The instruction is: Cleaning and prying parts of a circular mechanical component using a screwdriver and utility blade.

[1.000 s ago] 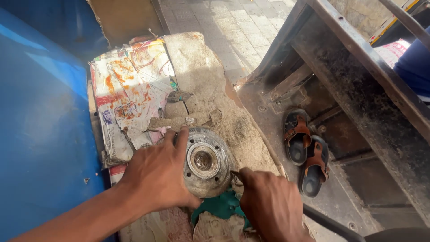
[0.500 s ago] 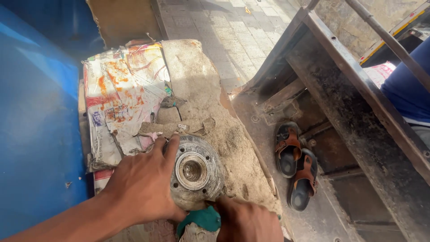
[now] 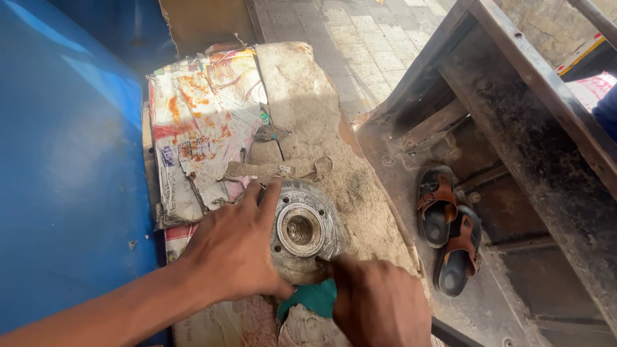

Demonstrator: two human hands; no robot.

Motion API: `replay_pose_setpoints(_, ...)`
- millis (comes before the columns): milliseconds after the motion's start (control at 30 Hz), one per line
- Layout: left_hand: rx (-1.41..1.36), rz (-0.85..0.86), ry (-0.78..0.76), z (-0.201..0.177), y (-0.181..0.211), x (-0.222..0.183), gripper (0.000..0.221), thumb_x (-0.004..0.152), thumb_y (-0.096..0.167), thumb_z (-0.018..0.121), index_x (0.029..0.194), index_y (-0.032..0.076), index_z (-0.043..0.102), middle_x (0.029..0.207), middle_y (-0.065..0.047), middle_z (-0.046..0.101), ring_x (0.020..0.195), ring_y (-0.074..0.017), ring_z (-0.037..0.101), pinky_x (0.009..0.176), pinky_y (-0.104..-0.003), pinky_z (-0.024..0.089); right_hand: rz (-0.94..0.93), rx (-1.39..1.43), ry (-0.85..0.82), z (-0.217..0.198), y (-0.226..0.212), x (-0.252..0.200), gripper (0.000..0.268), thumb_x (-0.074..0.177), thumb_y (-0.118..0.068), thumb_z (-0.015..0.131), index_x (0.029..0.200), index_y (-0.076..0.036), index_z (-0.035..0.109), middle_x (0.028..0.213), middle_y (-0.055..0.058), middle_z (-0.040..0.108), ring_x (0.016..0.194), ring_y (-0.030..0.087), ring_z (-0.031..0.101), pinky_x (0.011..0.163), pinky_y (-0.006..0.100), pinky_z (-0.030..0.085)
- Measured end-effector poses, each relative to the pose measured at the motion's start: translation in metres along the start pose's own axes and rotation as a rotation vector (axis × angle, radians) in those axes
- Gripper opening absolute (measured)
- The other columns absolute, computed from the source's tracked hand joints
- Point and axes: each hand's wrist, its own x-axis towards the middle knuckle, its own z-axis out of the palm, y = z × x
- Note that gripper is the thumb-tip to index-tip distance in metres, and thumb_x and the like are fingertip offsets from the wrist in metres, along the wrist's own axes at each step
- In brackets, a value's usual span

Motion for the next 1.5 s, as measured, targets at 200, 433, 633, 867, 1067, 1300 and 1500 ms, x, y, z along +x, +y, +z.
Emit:
replay_pose_setpoints(200,0.032,-0.129,-0.165,-0.019,0.018,-0.009,0.152,0.046,0.058,0.095,0.157,-0.001,0.008,0.149,-0.030,0.037,0.117,-0.0460,0.063,0.101,-0.046,0.055,0.019,0.039,-0.048,-0.029,-0.021,-0.014,0.019,0.090,-0.027,0.057,0.090,-0.027,0.077,0.068,0.003,0.074,0.059,0.023,0.071,0.056,0.045,0.054)
replay_pose_setpoints(433,0.032,-0.115,-0.122,-0.013,0.013,-0.004,0.155,0.046,0.061,0.097,0.158,-0.001,0.010,0.148,-0.035,0.033,0.116,-0.0474,0.061,0.098,-0.046,0.054,-0.052,0.138,0.145,-0.022,-0.010,-0.007,0.016,0.088,-0.028,0.062,0.093,-0.022,0.076,0.068,0.008,0.073,0.061,0.030,0.072,0.058,0.047,0.055)
replay_pose_setpoints(633,0.064,-0.121,-0.197,-0.023,0.020,-0.009,0.154,0.051,0.064,0.093,0.159,-0.005,0.007,0.153,-0.039,0.029,0.114,-0.0465,0.064,0.098,-0.043,0.056,0.016,0.089,-0.039,-0.044,-0.025,-0.014,0.018,0.090,-0.027,0.059,0.094,-0.019,0.074,0.067,0.011,0.071,0.061,0.029,0.072,0.061,0.047,0.056)
replay_pose_setpoints(867,0.032,-0.113,-0.138,-0.018,0.019,-0.006,0.154,0.047,0.062,0.094,0.159,-0.002,0.010,0.144,-0.033,0.038,0.109,-0.0457,0.065,0.094,-0.046,0.057,-0.058,0.205,0.058,-0.010,0.001,-0.011,0.021,0.094,-0.038,0.064,0.105,-0.030,0.081,0.067,0.008,0.074,0.063,0.030,0.074,0.064,0.045,0.056)
replay_pose_setpoints(1067,0.055,-0.132,-0.144,-0.017,0.021,-0.012,0.151,0.050,0.063,0.091,0.161,-0.001,0.009,0.146,-0.031,0.039,0.108,-0.0453,0.067,0.093,-0.047,0.057,0.059,0.180,-0.056,-0.023,-0.007,-0.009,0.018,0.090,-0.017,0.056,0.100,-0.012,0.070,0.071,0.017,0.072,0.067,0.038,0.071,0.065,0.054,0.051)
replay_pose_setpoints(1300,0.058,-0.143,-0.150,-0.005,0.014,-0.006,0.152,0.049,0.068,0.091,0.157,-0.003,0.011,0.149,-0.034,0.036,0.111,-0.0439,0.066,0.096,-0.046,0.056,-0.169,0.073,-0.250,0.018,-0.006,-0.028,0.021,0.091,-0.031,0.060,0.104,-0.022,0.074,0.076,0.016,0.071,0.076,0.031,0.073,0.067,0.049,0.057)
replay_pose_setpoints(1500,0.036,-0.167,-0.195,-0.013,0.017,-0.006,0.156,0.052,0.070,0.092,0.158,-0.007,0.008,0.148,-0.037,0.036,0.112,-0.0439,0.065,0.096,-0.047,0.056,0.071,0.103,-0.209,-0.033,0.006,-0.008,0.026,0.098,-0.041,0.059,0.107,-0.029,0.080,0.082,0.012,0.078,0.076,0.033,0.075,0.074,0.050,0.056)
